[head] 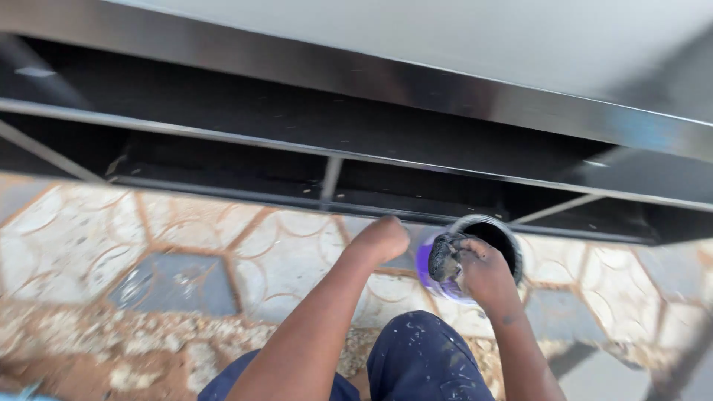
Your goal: Painting the top and interior surfaces of a black wooden cabinet using a sponge applicator.
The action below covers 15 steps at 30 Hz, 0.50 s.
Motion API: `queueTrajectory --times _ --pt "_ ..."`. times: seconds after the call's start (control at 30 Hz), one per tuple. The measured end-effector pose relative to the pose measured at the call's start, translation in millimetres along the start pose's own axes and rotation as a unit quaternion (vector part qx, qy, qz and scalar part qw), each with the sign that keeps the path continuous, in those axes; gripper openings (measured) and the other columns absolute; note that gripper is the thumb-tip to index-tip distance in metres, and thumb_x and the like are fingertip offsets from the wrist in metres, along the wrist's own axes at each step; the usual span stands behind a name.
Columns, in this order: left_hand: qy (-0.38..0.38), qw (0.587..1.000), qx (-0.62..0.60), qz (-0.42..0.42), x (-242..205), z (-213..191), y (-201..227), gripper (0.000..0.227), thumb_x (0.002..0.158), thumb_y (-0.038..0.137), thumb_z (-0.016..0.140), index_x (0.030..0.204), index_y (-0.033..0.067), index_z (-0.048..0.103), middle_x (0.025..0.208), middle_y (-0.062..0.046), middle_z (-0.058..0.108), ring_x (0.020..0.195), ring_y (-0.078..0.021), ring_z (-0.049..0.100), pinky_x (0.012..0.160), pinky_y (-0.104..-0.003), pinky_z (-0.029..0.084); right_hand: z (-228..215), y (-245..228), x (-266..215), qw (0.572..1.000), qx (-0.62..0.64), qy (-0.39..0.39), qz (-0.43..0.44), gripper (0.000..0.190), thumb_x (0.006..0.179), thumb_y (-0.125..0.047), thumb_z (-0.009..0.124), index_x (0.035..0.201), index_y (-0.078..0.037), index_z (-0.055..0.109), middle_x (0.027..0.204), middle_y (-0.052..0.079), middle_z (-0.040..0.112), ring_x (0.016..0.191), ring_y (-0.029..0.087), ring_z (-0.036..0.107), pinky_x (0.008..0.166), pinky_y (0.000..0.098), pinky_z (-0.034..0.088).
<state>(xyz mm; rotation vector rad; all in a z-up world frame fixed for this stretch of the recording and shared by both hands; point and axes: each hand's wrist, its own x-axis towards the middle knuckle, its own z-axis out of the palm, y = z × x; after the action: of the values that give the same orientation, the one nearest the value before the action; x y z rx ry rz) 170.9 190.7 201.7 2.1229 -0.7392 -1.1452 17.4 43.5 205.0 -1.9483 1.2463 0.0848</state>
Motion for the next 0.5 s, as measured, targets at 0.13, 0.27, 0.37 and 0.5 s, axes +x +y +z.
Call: queueTrajectory --times 0.13,0.27,0.37,0.5 --pt "-0.063 0.956 0.224 0.179 14.2 36.3 45.5 0.042 0.087 0.001 0.041 0.108 -0.0178 0.071 0.111 -0.036 0.073 0.114 -0.0461 0.069 0.102 -0.054 0.055 -37.2 15.7 -21.1 0.999 0.013 0.047 0.021 0.036 0.092 -0.022 0.055 0.120 -0.016 0.077 0.109 0.019 0.077 0.116 0.038 0.068 0.097 0.0530 0.051" --pt "-0.018 0.997 0.075 0.000 35.0 31.3 46.8 0.045 0.094 0.020 0.042 0.117 -0.0024 0.074 0.115 -0.021 0.074 0.119 -0.0380 0.068 0.102 -0.056 0.053 -30.8 81.5 15.3 0.994 0.081 0.060 0.050 0.043 0.094 -0.014 0.045 0.128 -0.009 0.072 0.072 0.023 0.069 0.071 0.032 0.069 0.063 0.0429 0.052" --pt "0.038 0.995 0.078 -0.057 29.1 -14.7 4.3 0.046 0.095 0.016 0.039 0.119 -0.0020 0.073 0.121 -0.020 0.074 0.122 -0.0383 0.066 0.104 -0.055 0.053 8.7 79.9 38.2 0.990 0.142 0.004 -0.002 0.041 0.091 0.001 0.046 0.124 0.003 0.070 0.075 0.025 0.067 0.063 0.033 0.066 0.051 0.0390 0.053" --pt "0.186 0.957 -0.038 -0.219 1.5 -80.5 -75.8 0.050 0.092 0.022 0.040 0.121 -0.0040 0.071 0.119 -0.020 0.074 0.123 -0.0372 0.066 0.104 -0.057 0.051 66.5 -73.9 -51.5 0.980 0.002 -0.175 -0.091 0.056 0.089 -0.028 0.072 0.141 -0.009 0.065 0.133 0.030 0.062 0.121 0.044 0.065 0.090 0.0459 0.063"
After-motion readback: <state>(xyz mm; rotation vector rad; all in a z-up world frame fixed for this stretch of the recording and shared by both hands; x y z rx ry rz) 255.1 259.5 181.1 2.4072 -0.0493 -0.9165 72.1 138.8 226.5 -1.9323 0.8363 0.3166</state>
